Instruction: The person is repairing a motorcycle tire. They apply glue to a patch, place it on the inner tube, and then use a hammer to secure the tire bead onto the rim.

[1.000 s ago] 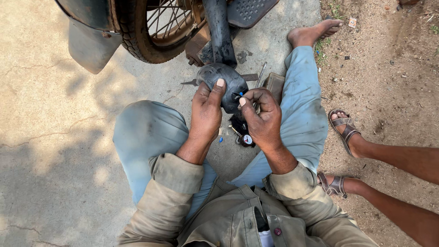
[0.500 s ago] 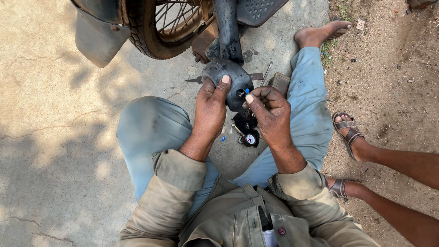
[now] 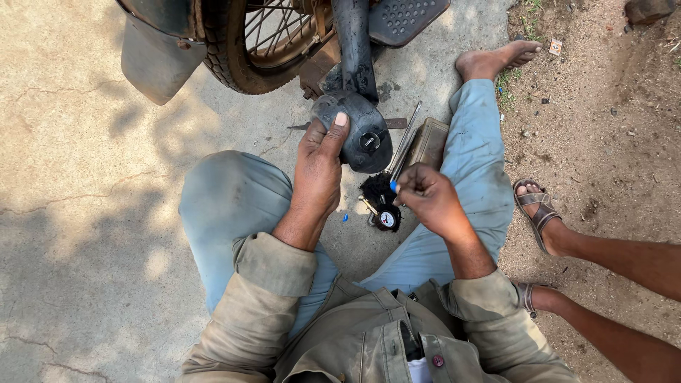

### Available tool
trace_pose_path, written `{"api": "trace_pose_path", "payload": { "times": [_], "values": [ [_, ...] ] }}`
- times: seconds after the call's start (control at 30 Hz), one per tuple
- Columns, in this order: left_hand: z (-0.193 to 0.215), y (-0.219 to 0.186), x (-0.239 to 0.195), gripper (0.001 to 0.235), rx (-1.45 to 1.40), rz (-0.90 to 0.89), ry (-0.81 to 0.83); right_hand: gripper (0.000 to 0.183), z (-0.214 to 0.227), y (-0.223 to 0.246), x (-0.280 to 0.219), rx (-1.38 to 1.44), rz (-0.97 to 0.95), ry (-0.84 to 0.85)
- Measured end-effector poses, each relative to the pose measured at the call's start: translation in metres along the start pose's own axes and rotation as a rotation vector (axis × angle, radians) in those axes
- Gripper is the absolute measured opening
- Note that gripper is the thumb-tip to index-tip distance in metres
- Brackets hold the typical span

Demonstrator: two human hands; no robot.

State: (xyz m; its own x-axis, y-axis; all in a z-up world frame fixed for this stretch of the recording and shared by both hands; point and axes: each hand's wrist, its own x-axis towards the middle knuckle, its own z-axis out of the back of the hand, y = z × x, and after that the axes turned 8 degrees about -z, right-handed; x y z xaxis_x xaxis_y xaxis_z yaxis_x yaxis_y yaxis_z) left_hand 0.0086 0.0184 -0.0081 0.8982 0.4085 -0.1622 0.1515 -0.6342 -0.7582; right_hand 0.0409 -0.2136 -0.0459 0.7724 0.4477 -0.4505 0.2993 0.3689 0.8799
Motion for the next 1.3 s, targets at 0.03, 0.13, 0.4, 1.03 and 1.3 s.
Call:
{"api": "trace_pose_path", "payload": {
  "times": [0.03,0.13,0.4,1.03,1.3],
  "values": [
    [0.002,0.001,0.000,0.037,-0.025,0.002,-0.002,0.025,0.003,-0.003,-0.004,-0.271,0.078,0.023],
    [0.011,0.009,-0.001,0.035,0.042,0.042,-0.006,0.036,0.012,0.002,-0.019,-0.700,0.164,0.025],
    [-0.004,0.004,-0.003,0.028,0.017,0.033,-0.002,0.054,-0.012,0.060,0.011,-0.155,0.467,-0.187],
    [-0.008,0.000,-0.011,0.030,-0.003,0.037,0.028,0.030,-0.042,0.075,0.027,0.169,0.228,-0.189],
    [-0.014,0.013,-0.015,0.054,0.151,0.117,0.182,0.028,-0.009,0.094,0.002,0.204,0.264,-0.024]
  ]
}}
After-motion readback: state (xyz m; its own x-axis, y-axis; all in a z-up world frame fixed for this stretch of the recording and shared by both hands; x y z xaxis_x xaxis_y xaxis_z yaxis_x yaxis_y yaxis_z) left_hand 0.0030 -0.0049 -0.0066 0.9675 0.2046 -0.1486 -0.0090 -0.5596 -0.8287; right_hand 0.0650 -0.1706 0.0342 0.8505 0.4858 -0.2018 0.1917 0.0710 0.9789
